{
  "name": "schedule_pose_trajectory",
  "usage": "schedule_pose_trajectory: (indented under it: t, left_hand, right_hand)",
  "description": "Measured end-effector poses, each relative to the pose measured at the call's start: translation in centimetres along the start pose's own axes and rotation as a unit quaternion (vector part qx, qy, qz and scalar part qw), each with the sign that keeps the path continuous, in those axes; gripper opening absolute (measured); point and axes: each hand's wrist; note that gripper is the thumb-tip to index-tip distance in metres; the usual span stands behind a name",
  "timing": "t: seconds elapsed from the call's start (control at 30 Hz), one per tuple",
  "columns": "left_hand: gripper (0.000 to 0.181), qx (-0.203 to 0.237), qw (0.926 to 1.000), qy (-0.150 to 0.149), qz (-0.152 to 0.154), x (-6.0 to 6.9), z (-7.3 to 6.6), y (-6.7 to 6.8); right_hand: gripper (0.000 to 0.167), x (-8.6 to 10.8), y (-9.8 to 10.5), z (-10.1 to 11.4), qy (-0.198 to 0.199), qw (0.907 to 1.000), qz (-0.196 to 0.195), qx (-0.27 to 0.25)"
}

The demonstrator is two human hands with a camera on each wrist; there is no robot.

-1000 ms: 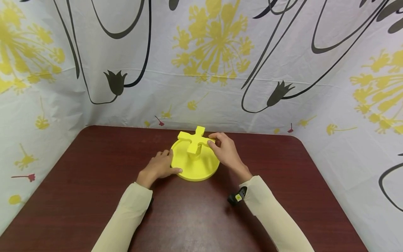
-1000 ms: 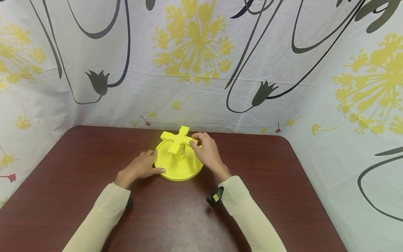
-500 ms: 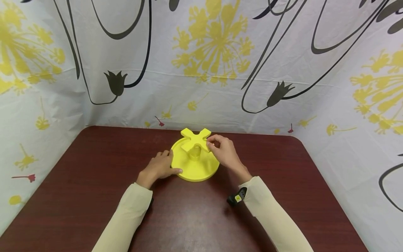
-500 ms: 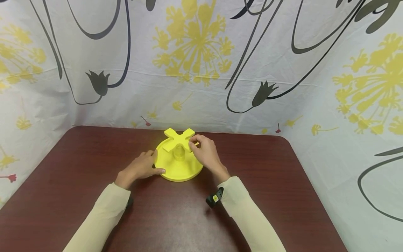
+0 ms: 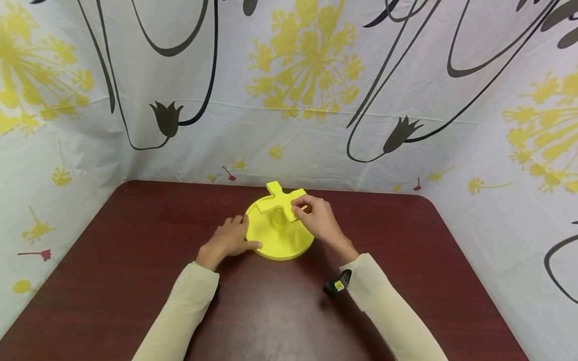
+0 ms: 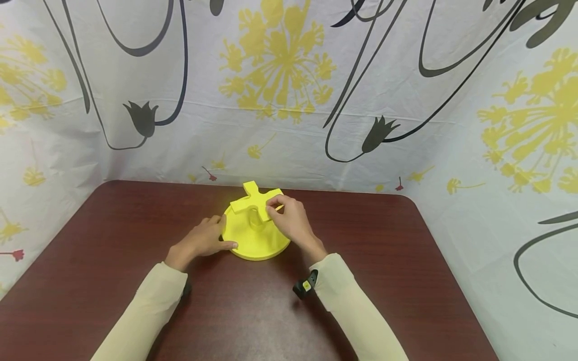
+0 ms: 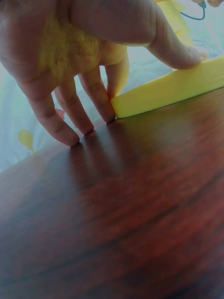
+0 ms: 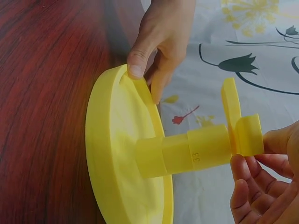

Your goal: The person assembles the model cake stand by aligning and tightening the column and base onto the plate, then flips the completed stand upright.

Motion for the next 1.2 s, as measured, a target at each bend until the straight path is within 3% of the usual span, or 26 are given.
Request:
schedule_pose_trajectory:
  t: [0.17, 0.4, 0.47, 0.6, 0.7, 1.2]
  left_hand:
    - [0.095, 0.000, 1.0000, 0.000, -0.002, 0.0, 0.0, -0.1]
    - [0.095, 0.001, 1.0000, 0.001, -0.001, 0.0, 0.0, -0.1]
    - [0.095, 0.001, 1.0000, 0.000, 0.000, 0.0, 0.0, -0.1]
    - [0.095, -0.002, 1.0000, 0.000, 0.002, 0.0, 0.0, -0.1]
    - [0.095, -0.005, 1.0000, 0.000, 0.002, -0.1, -0.1, -0.1]
    - [0.095, -0.008, 1.0000, -0.002, 0.004, 0.0, -0.2, 0.0]
  right_hand:
    - [0.011, 0.0, -0.1, 0.1, 0.005, 1.0000, -0.001, 0.002]
    - [0.019, -0.3, 0.1, -0.6, 0.013, 0.9973, -0.072, -0.007]
    - [0.028, -0.3, 0.2, -0.8, 0.002, 0.9979, -0.065, -0.009]
    - [0.046, -0.5, 0.3, -1.2, -0.014, 0.9998, -0.009, -0.009]
    - [0.049, -0.5, 0.2, -1.3, -0.020, 0.9996, 0.014, -0.015]
    - [0.032, -0.3, 0.6, -1.4, -0.017, 0.9998, -0.013, 0.001]
Point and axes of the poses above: each hand's wrist, its own x-axis away from the middle knuckle, its own y-axis out of the back of the hand, z = x × y, and after that the axes turned 14 degrees about -z, right-handed
